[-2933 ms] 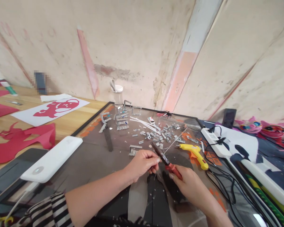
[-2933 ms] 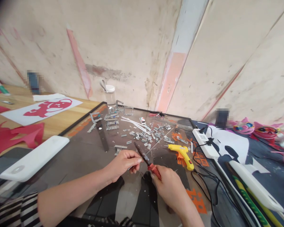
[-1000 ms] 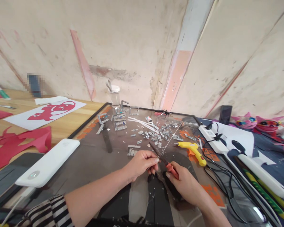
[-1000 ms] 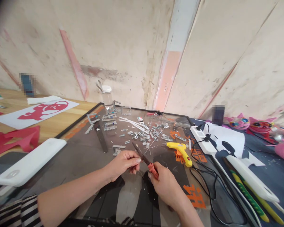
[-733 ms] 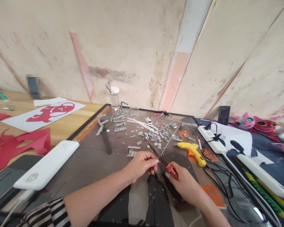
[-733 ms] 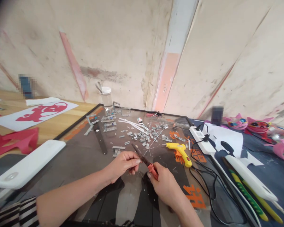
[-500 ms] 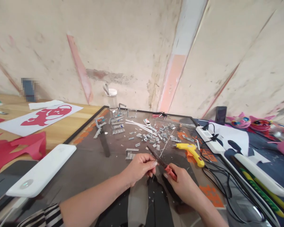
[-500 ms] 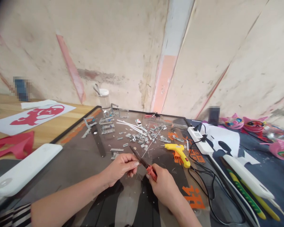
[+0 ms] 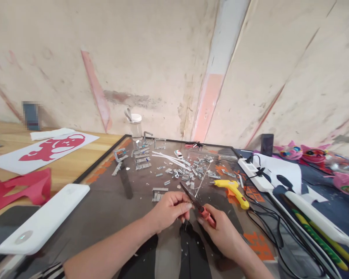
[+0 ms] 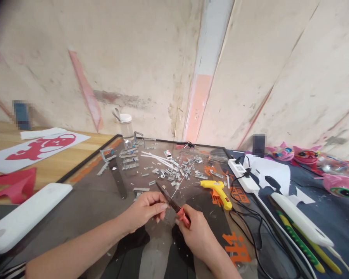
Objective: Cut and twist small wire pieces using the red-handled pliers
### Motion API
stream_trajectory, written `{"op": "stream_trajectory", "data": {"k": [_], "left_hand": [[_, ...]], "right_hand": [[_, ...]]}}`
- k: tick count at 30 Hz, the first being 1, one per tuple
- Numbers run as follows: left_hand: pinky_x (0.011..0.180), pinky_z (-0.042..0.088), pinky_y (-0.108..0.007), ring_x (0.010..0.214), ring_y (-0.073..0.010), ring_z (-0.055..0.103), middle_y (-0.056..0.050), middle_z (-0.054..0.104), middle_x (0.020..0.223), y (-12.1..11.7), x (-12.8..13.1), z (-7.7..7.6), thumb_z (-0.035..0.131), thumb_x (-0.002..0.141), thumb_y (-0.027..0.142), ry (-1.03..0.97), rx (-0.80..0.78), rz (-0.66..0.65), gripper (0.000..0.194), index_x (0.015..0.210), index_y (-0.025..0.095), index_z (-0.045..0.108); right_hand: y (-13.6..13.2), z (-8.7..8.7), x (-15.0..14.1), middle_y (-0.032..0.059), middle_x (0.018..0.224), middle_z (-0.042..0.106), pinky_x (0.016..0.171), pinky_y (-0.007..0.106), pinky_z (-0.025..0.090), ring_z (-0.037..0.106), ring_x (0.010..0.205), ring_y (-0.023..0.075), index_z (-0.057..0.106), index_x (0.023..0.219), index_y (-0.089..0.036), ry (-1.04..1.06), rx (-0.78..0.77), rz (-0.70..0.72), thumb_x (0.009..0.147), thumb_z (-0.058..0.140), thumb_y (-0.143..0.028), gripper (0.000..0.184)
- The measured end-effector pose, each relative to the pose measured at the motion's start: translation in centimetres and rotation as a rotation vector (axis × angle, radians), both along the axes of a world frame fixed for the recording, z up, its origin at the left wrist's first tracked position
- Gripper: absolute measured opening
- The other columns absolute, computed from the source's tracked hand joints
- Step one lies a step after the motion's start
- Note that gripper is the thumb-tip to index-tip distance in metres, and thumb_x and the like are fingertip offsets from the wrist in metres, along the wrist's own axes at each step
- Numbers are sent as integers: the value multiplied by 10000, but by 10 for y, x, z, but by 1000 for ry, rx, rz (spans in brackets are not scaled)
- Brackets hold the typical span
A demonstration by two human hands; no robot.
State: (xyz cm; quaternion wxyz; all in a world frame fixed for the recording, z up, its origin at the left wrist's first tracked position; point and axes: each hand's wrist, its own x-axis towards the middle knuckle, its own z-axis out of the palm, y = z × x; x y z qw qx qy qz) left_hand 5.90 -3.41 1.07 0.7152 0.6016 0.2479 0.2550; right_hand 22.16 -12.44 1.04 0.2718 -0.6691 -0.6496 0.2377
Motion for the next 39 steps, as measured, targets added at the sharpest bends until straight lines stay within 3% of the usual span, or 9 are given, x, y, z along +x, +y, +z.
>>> {"op": "stream_trajectory", "data": {"k": [6,12,14,20,22,29,31,36,39], "left_hand": [[472,340,-189,435,-62,456,13,556,515,1,-3,5,600,714,368,29,2,-59,254,637,130,558],[422,240,-174,392,-40,391,22,524,488,-10,1,6,602,698,353,19,-214,23,240,705,114,592],[426,254,-173,395,-41,387,23,519,488,-9,0,5,583,714,345,22,-212,40,225,706,120,587],[540,386,-205,528,-87,485,-7,542,585,3,-10,11,528,765,307,75,323,-45,238,610,136,586],[548,390,-206,537,-90,489,-8,545,593,2,-11,13,523,767,304,84,369,-42,245,595,139,585],[442,292,-178,409,-56,397,17,520,495,-11,2,5,544,735,337,22,-118,39,221,710,123,589],[454,299,-182,425,-63,411,15,523,505,-7,1,5,530,747,336,28,-44,24,220,709,127,591],[561,353,-201,555,-93,487,-5,545,573,5,-7,12,507,761,261,94,509,21,246,556,138,567],[540,358,-202,530,-91,481,-2,542,560,-1,-5,12,506,755,268,80,409,22,230,573,139,561]], "right_hand": [[-1,0,2,-37,629,478,533,194,314,423,577,110,447,721,-195,-7,8,45,817,415,-252,116],[6,-14,2,-7,658,480,562,223,310,434,603,137,399,686,-200,-299,188,-92,728,405,-105,103],[6,-14,1,-1,669,481,576,229,314,437,619,142,398,688,-198,-324,211,-121,710,403,-85,115],[2,-2,-3,-49,619,431,550,183,332,392,577,103,412,697,-198,41,8,71,798,432,-235,109],[2,-1,-2,-49,627,435,561,182,337,392,587,102,422,702,-194,66,0,97,803,437,-254,118],[7,-12,3,-10,652,461,569,220,319,430,597,136,423,712,-198,-243,202,-86,750,406,-141,70],[7,-12,3,-9,651,464,571,218,325,434,597,136,427,716,-199,-218,194,-87,757,407,-150,67],[4,-6,2,-48,605,416,535,185,331,378,558,102,411,690,-197,31,18,63,803,428,-255,128],[4,-8,4,-47,601,412,532,191,322,372,553,104,416,690,-197,-6,44,53,798,420,-240,117]]}}
